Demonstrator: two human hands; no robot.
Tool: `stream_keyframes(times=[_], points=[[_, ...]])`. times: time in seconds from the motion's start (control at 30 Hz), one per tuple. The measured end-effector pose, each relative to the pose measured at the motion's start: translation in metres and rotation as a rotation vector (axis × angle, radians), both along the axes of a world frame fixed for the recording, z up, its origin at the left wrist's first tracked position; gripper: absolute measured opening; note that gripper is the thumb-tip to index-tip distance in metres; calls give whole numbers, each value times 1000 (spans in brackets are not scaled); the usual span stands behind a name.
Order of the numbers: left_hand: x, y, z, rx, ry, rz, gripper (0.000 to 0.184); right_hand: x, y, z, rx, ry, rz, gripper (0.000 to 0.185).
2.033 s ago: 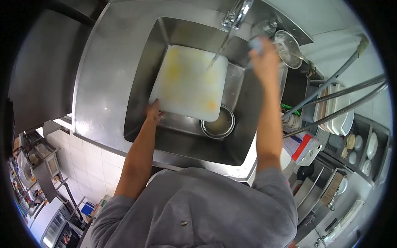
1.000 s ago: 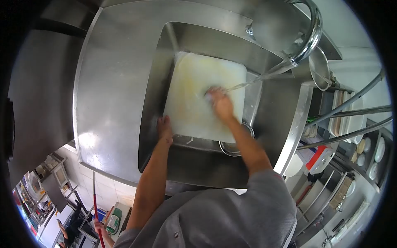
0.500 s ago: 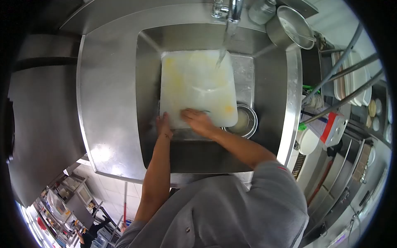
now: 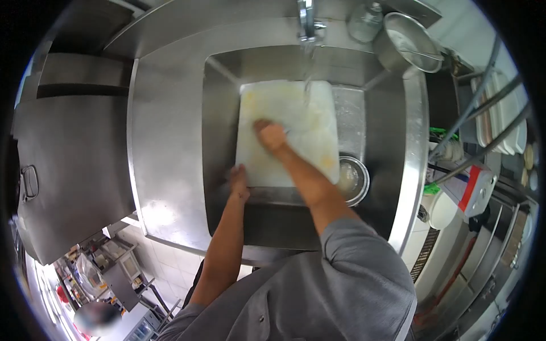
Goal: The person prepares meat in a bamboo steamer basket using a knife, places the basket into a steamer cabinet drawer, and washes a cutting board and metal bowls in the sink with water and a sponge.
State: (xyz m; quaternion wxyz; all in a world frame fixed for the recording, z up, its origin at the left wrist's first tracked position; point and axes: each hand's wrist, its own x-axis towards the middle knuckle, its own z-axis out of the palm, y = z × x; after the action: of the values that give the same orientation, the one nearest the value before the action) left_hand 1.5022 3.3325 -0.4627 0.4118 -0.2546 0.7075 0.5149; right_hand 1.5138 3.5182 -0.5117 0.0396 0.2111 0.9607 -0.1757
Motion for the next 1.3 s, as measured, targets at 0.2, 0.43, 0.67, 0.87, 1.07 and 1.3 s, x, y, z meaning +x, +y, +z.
stream_keyframes(times=[0.2, 0.43, 0.67, 0.87, 1.07, 1.3], points=[[-2, -8, -16, 41, -77, -25, 49, 112, -47, 22, -40, 456, 202, 32], [-2, 0, -18, -59, 93, 43, 47, 50, 144, -55, 375, 107, -621, 24], [2, -11, -29, -38, 233, -48, 58, -112, 87, -104, 100, 303, -333, 17], [-11, -6, -19, 129, -2, 200, 91, -87, -32, -87, 21, 334, 77, 16], [-7, -9, -6, 299, -180, 160, 84, 81, -98, 29, -193, 473, 215, 28], [-10, -10, -31, 175, -181, 34, 78, 217, 95, 33, 165, 204, -50, 37]])
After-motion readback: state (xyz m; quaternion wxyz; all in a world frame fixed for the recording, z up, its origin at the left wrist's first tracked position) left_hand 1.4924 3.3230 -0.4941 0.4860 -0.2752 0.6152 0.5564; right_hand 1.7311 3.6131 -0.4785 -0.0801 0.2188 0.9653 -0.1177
